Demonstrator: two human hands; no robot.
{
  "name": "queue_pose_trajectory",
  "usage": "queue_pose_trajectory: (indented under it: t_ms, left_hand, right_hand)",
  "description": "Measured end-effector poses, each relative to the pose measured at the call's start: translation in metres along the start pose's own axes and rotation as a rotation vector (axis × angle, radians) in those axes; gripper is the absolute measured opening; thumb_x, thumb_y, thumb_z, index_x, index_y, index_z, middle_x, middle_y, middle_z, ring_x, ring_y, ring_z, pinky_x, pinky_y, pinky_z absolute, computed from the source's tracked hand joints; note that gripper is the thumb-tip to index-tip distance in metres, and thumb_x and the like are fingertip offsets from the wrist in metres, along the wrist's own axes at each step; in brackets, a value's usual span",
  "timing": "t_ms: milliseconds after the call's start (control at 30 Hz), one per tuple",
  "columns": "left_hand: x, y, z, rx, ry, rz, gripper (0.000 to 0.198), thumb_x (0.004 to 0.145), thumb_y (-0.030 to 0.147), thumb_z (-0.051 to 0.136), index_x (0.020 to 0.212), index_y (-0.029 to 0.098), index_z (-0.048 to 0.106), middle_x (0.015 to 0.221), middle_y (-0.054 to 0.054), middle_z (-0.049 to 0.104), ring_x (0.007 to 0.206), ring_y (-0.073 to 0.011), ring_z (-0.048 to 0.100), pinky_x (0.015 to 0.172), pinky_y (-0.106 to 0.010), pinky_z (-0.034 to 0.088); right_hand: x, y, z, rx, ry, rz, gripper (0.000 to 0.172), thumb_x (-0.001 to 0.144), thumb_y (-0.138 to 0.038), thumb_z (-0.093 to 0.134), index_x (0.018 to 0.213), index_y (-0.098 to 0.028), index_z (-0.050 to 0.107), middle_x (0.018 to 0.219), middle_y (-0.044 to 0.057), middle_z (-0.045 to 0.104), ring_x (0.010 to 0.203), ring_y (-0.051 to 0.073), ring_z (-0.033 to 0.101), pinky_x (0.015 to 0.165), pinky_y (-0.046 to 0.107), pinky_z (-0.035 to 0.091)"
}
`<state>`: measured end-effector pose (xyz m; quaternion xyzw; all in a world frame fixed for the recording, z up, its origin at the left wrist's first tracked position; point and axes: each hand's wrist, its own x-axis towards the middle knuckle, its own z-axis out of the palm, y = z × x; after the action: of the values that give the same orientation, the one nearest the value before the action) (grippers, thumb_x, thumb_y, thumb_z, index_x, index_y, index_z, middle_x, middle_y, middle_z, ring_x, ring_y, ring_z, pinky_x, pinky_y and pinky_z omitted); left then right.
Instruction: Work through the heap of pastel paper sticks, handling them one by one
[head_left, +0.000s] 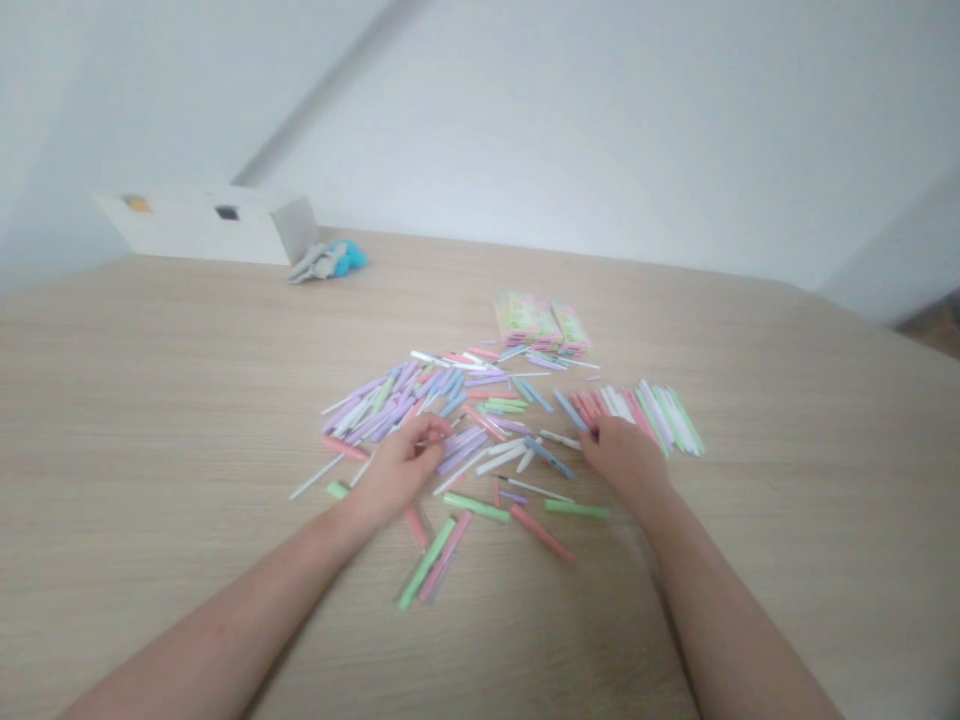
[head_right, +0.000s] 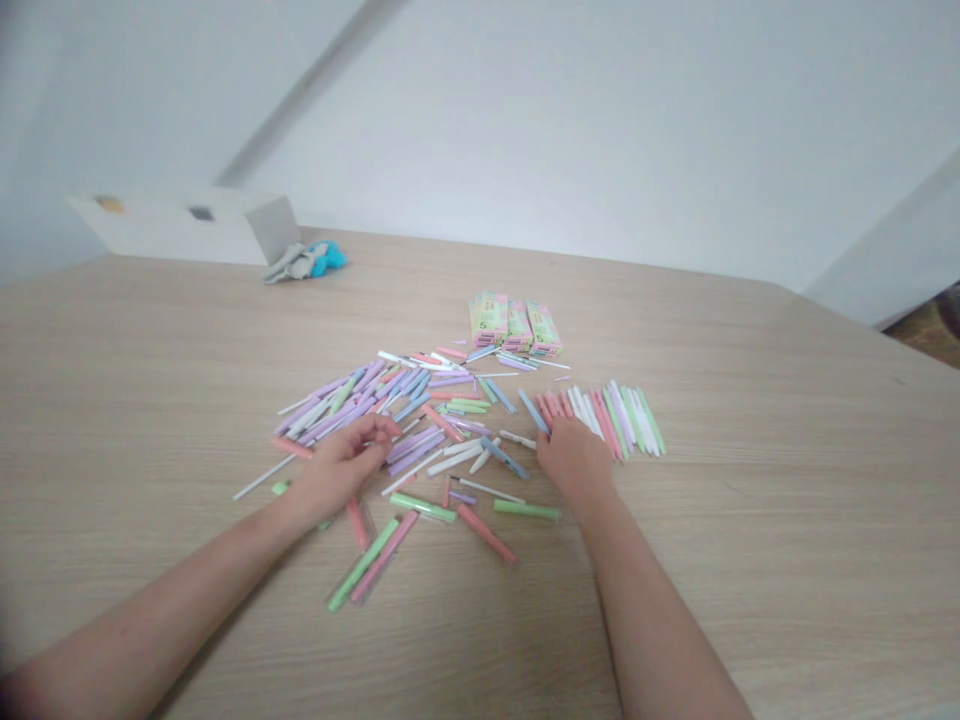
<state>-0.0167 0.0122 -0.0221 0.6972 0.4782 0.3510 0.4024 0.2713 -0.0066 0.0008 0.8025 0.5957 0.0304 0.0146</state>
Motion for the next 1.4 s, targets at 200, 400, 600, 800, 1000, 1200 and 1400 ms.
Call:
queue_pose_trajectory:
  t_ms: [200,400,600,800,1000,1200,1400]
  left_hand:
    - [0.001,-0.002,0.0,-0.008,0.003,0.018,0.016,0.079,0.025,0.049,0.09,0.018,0.058,0.07,0.003,0.05,0.065,-0.0134,0.048,0.063,-0.024,0.037]
    - [0.001,-0.003,0.001,0.001,-0.001,0.027,0.015,0.079,0.024,0.049,0.087,0.018,0.059,0.071,0.003,0.051,0.066,-0.0137,0.049,0.064,-0.024,0.037]
    - [0.0,0.001,0.0,0.012,0.0,0.022,0.015,0.079,0.025,0.049,0.087,0.018,0.059,0.069,0.003,0.05,0.064,-0.0135,0.048,0.063,-0.024,0.037]
    - [0.0,0.001,-0.001,0.005,-0.001,0.014,0.016,0.079,0.026,0.049,0.086,0.018,0.059,0.069,0.003,0.05,0.064,-0.0135,0.048,0.063,-0.025,0.037]
    - [0.001,-0.003,0.0,0.005,0.004,0.026,0.015,0.079,0.026,0.049,0.087,0.018,0.059,0.069,0.003,0.049,0.064,-0.0134,0.047,0.062,-0.025,0.037]
    - [0.001,0.0,0.0,0.004,0.005,0.025,0.015,0.079,0.024,0.048,0.086,0.018,0.059,0.07,0.003,0.05,0.065,-0.0136,0.049,0.064,-0.025,0.037]
    - [0.0,0.002,-0.001,0.021,-0.003,0.036,0.016,0.079,0.023,0.047,0.086,0.018,0.06,0.071,0.002,0.054,0.066,-0.0138,0.051,0.063,-0.025,0.038]
  right_hand:
    - [0.002,0.005,-0.001,0.005,-0.005,0.012,0.032,0.086,-0.035,0.047,0.101,-0.012,0.063,0.091,0.016,0.07,0.088,0.028,0.067,0.07,0.033,0.045]
    - [0.004,0.009,-0.002,0.039,-0.047,-0.01,0.032,0.081,-0.04,0.055,0.099,-0.014,0.061,0.093,0.014,0.07,0.089,0.028,0.066,0.069,0.032,0.044]
    - [-0.002,-0.001,0.0,0.065,-0.044,-0.046,0.032,0.085,-0.039,0.049,0.099,-0.014,0.062,0.091,0.015,0.071,0.086,0.028,0.067,0.066,0.031,0.044]
    - [-0.005,-0.007,-0.003,0.049,-0.053,-0.011,0.037,0.086,-0.036,0.046,0.109,-0.011,0.061,0.092,0.018,0.071,0.088,0.03,0.067,0.067,0.032,0.045]
    - [-0.005,-0.006,-0.004,0.058,0.045,-0.028,0.03,0.086,-0.032,0.046,0.099,-0.011,0.063,0.093,0.017,0.07,0.087,0.028,0.066,0.068,0.032,0.044]
    - [-0.013,-0.018,-0.006,0.25,0.055,-0.265,0.025,0.086,-0.036,0.05,0.082,-0.018,0.066,0.081,0.005,0.069,0.076,0.018,0.063,0.065,0.026,0.039]
    - [-0.022,-0.03,-0.002,0.256,0.006,-0.322,0.024,0.084,-0.039,0.053,0.082,-0.02,0.068,0.078,0.004,0.069,0.071,0.017,0.061,0.06,0.025,0.035]
